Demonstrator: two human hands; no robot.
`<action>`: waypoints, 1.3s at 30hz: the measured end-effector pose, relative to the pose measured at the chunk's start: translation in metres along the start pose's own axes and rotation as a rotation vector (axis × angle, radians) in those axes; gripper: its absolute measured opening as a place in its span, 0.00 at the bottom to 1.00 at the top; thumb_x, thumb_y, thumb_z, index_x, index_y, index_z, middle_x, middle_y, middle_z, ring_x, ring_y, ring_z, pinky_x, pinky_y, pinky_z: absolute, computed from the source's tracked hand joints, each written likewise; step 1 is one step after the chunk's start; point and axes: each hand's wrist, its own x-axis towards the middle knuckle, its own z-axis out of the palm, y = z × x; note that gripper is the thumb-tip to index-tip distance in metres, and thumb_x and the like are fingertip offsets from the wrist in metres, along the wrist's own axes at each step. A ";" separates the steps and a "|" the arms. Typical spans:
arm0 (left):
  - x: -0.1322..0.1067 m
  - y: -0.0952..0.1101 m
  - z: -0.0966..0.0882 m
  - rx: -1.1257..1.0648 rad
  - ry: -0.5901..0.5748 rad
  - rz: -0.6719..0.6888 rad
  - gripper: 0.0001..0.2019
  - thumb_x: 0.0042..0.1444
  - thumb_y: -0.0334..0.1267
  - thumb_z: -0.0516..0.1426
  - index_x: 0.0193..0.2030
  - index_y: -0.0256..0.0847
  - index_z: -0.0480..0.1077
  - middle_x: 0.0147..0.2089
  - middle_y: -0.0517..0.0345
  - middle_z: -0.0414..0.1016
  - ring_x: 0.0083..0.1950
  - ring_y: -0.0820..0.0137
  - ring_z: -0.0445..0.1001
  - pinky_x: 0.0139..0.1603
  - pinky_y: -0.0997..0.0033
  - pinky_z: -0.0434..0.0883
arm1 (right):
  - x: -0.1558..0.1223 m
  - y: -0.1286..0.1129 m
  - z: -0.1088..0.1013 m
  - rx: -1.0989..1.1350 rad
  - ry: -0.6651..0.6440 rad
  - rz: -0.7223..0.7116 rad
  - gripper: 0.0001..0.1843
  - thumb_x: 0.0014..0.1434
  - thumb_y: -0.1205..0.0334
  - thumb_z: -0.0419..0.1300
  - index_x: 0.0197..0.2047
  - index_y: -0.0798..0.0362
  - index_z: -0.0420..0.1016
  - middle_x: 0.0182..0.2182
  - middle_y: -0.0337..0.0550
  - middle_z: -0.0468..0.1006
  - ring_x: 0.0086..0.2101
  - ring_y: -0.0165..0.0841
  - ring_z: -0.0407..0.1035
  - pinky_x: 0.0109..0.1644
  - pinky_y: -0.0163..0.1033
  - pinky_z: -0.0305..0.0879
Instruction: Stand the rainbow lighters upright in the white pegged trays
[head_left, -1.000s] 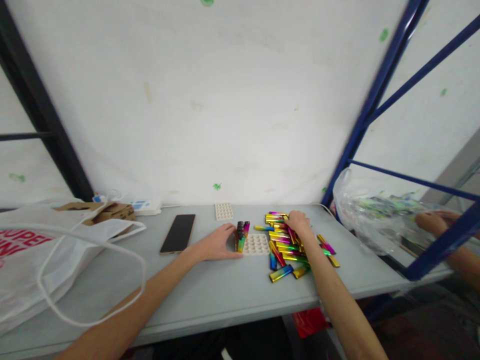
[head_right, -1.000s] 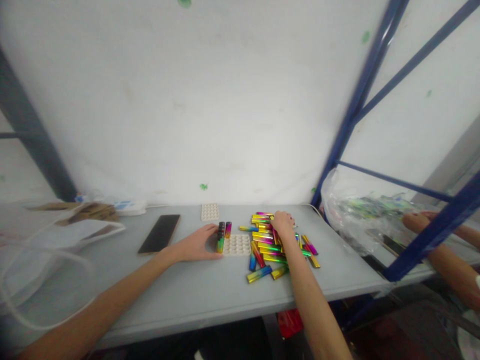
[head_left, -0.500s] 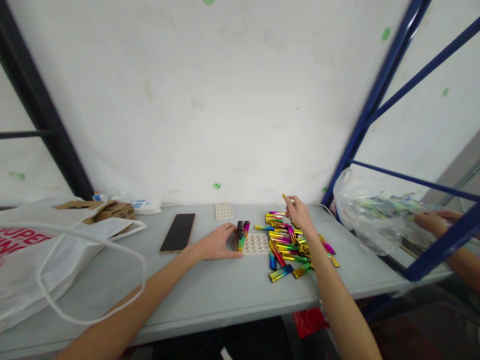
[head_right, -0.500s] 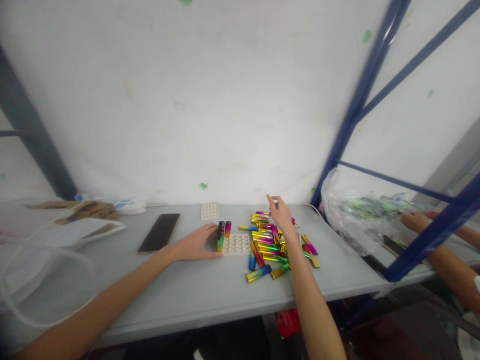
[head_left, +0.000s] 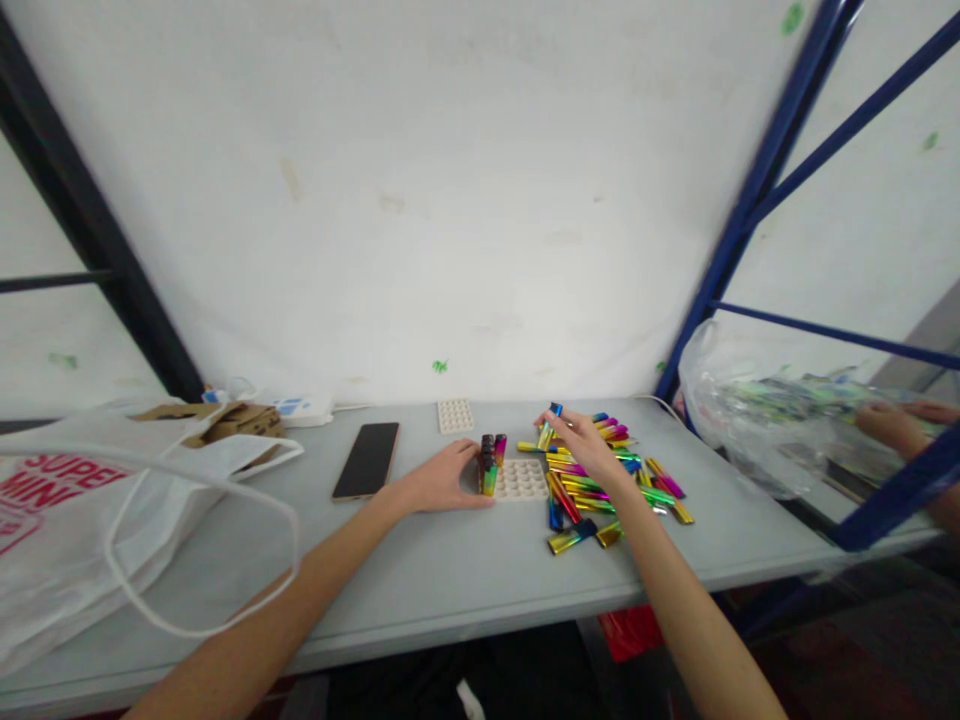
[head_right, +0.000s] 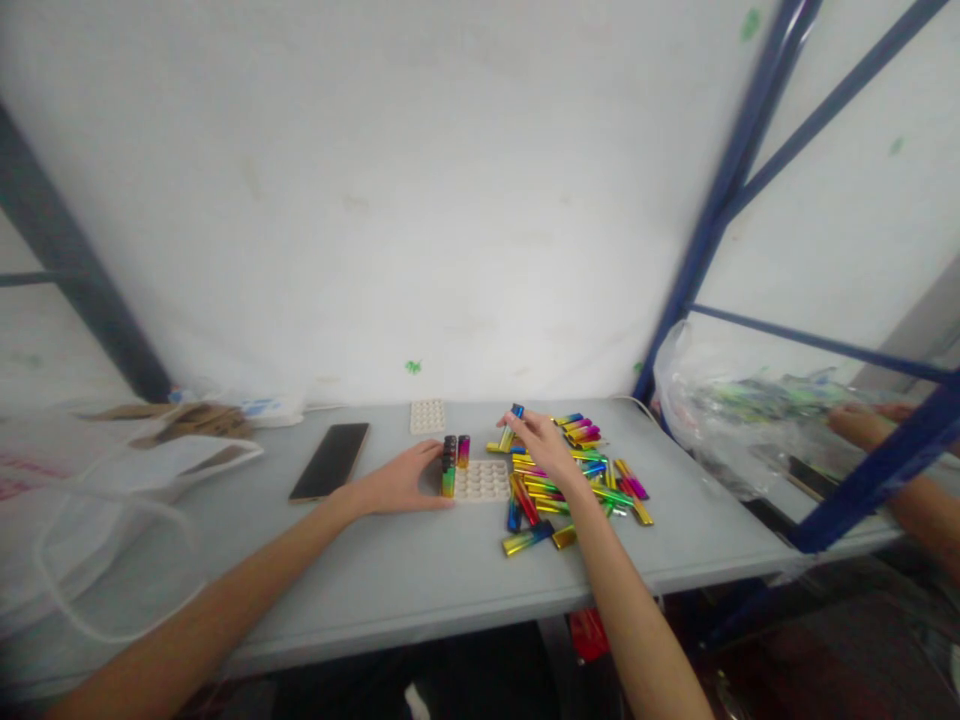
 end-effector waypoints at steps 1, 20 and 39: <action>0.000 0.000 0.000 -0.002 0.002 0.004 0.38 0.49 0.61 0.70 0.61 0.40 0.71 0.63 0.40 0.73 0.64 0.42 0.72 0.68 0.48 0.69 | -0.001 -0.003 0.002 0.038 -0.047 -0.002 0.28 0.67 0.36 0.55 0.44 0.54 0.79 0.39 0.46 0.82 0.40 0.37 0.76 0.45 0.40 0.72; 0.000 0.008 -0.005 -0.019 -0.039 0.009 0.36 0.51 0.58 0.69 0.61 0.38 0.70 0.63 0.41 0.72 0.64 0.45 0.72 0.69 0.51 0.68 | -0.008 -0.013 0.040 -0.534 0.210 -0.045 0.18 0.61 0.57 0.53 0.21 0.49 0.60 0.18 0.36 0.66 0.24 0.31 0.59 0.30 0.37 0.47; -0.002 0.001 0.000 -0.008 -0.019 -0.008 0.41 0.50 0.59 0.69 0.65 0.38 0.68 0.67 0.38 0.70 0.68 0.42 0.69 0.71 0.48 0.66 | -0.002 0.011 0.042 -0.649 0.144 -0.061 0.14 0.73 0.54 0.50 0.40 0.52 0.71 0.33 0.46 0.79 0.35 0.38 0.73 0.39 0.37 0.59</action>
